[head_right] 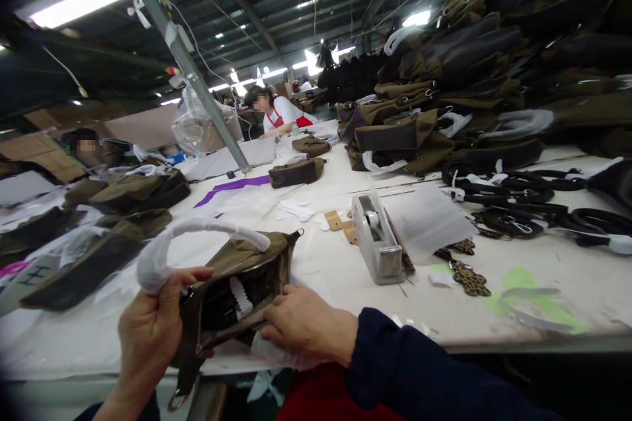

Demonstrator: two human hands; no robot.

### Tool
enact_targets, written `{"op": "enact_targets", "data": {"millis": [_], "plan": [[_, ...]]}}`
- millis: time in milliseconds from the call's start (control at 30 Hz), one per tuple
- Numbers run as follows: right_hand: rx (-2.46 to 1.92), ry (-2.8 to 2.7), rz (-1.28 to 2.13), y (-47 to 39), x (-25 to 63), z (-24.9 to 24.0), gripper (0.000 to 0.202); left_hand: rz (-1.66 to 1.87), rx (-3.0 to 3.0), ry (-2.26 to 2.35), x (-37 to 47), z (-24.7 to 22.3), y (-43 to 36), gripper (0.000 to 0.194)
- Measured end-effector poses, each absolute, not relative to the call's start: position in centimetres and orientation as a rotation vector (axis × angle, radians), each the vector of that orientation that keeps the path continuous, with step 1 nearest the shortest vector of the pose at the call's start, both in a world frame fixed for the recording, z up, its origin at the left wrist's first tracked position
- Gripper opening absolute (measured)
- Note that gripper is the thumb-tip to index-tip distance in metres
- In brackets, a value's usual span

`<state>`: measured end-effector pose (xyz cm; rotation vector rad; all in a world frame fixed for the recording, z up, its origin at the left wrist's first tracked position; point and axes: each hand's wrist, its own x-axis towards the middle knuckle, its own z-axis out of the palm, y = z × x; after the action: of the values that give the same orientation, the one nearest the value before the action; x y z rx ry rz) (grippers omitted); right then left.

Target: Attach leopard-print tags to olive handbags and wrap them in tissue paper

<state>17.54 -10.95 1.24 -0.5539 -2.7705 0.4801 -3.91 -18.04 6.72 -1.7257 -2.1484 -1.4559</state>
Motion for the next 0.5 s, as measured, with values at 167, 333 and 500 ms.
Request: {"op": "enact_targets", "data": {"millis": [167,333,500], "plan": [[-0.488,-2.711,0.383,-9.8,16.7,2.0,0.016,-1.476,-1.792,-2.127,-2.8,7.0,-18.3,0.03],[-0.33,-2.694,0.334,-8.0,13.9,0.8,0.022,-1.513,-1.827,-2.102,-2.0,6.8,-18.3,0.029],[-0.115,-2.662,0.365,-7.4,10.0,-1.7,0.045,-1.437,-1.972,-2.023,-2.7,5.5,-18.4,0.024]]}}
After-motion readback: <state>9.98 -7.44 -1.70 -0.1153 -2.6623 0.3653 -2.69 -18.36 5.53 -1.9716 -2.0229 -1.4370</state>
